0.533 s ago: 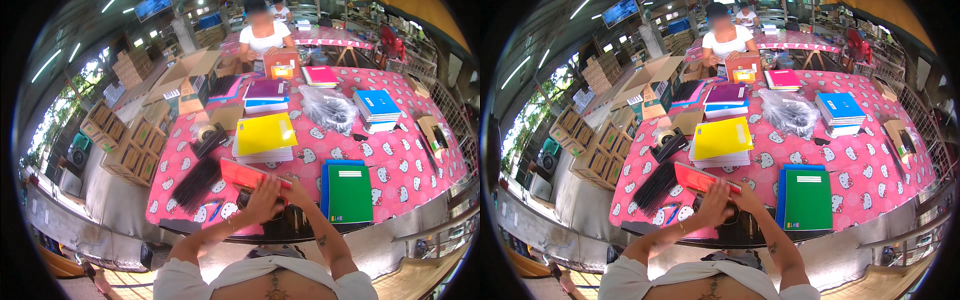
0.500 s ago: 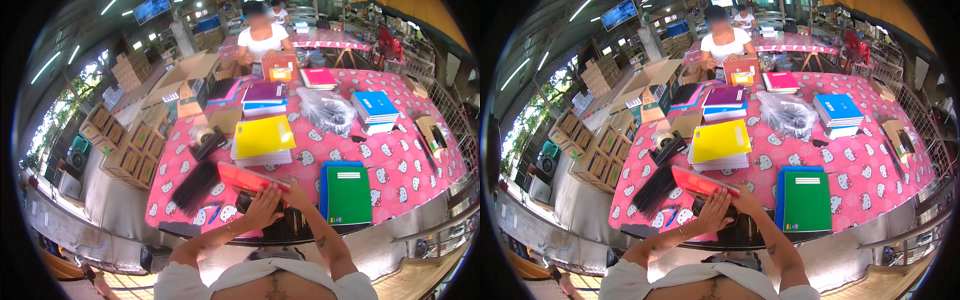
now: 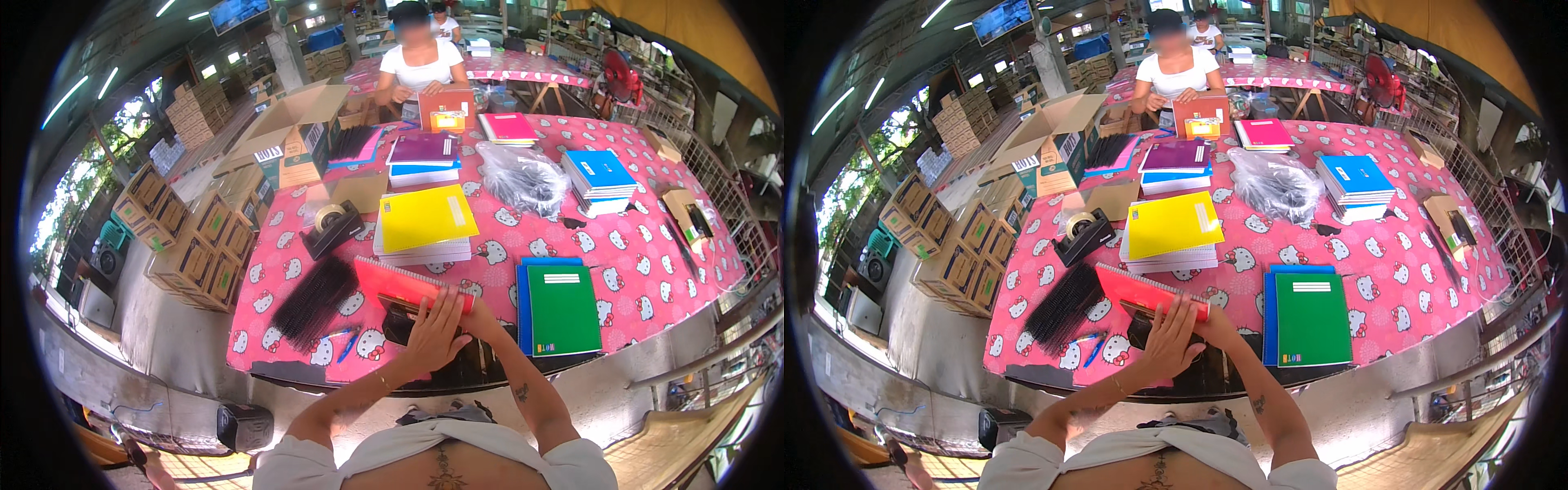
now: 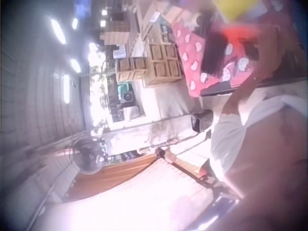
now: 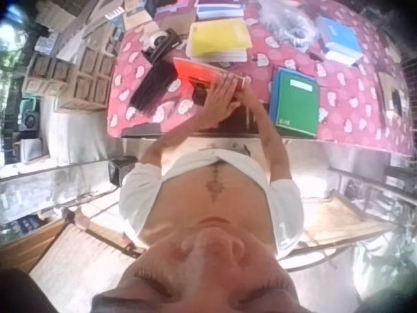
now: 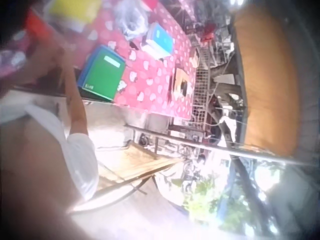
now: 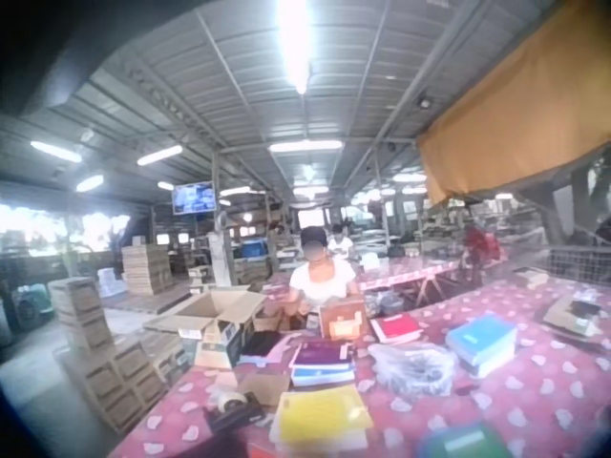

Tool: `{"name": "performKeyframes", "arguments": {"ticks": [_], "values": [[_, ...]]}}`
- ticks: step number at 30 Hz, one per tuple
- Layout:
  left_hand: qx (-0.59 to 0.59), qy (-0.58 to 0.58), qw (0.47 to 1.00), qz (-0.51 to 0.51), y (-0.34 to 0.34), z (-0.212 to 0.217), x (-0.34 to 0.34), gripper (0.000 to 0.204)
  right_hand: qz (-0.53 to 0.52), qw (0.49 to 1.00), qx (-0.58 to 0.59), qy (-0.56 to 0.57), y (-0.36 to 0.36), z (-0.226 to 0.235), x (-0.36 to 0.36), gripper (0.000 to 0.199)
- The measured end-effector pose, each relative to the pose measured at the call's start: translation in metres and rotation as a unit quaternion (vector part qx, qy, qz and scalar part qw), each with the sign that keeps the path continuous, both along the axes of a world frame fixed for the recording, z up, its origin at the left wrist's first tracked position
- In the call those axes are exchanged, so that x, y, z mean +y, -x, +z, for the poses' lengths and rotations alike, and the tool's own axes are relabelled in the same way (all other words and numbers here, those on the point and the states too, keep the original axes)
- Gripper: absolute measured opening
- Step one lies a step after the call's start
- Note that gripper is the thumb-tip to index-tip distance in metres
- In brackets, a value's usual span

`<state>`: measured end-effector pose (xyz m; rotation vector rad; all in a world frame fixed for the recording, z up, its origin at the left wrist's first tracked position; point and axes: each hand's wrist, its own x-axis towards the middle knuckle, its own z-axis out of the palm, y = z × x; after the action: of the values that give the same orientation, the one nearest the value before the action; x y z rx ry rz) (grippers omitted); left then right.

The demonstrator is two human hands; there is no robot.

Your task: The person packs spiral notebooks into cardboard boxes by picking them up from a table and checking their covers. They handle different colored notebooks, stack them, and use a brush to sweep the table surface.

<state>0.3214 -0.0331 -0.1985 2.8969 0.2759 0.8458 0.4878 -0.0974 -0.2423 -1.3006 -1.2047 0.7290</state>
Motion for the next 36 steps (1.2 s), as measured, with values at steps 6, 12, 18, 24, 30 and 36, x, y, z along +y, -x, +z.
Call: {"name": "performKeyframes", "arguments": {"ticks": [6, 12, 18, 24, 30, 36], "values": [[-0.147, 0.257, 0.949, 0.105, 0.090, -0.032, 0.058, 0.062, -0.220, 0.969, -0.089, 0.067, 0.073, -0.006, -0.046, 0.038], [0.137, 0.040, 0.975, 0.172, 0.182, -0.097, 0.093, 0.061, -0.193, 0.942, -0.274, -0.016, 0.153, 0.005, -0.056, 0.042], [0.135, 0.111, 0.961, 0.214, 0.192, -0.090, 0.110, 0.045, -0.253, 0.802, -0.541, -0.002, 0.150, -0.005, 0.009, 0.049], [-0.184, 0.534, 0.810, 0.162, 0.173, -0.043, 0.098, 0.036, -0.279, 0.803, -0.523, -0.065, 0.141, 0.090, 0.058, 0.039], [-0.172, 0.804, 0.566, 0.052, 0.158, 0.033, 0.091, 0.040, -0.188, 0.828, -0.528, 0.024, 0.112, 0.097, 0.097, 0.019], [-0.087, 0.819, 0.567, -0.001, 0.146, 0.051, 0.115, 0.041, -0.229, 0.850, -0.474, -0.035, 0.127, 0.095, 0.094, 0.015]]}}
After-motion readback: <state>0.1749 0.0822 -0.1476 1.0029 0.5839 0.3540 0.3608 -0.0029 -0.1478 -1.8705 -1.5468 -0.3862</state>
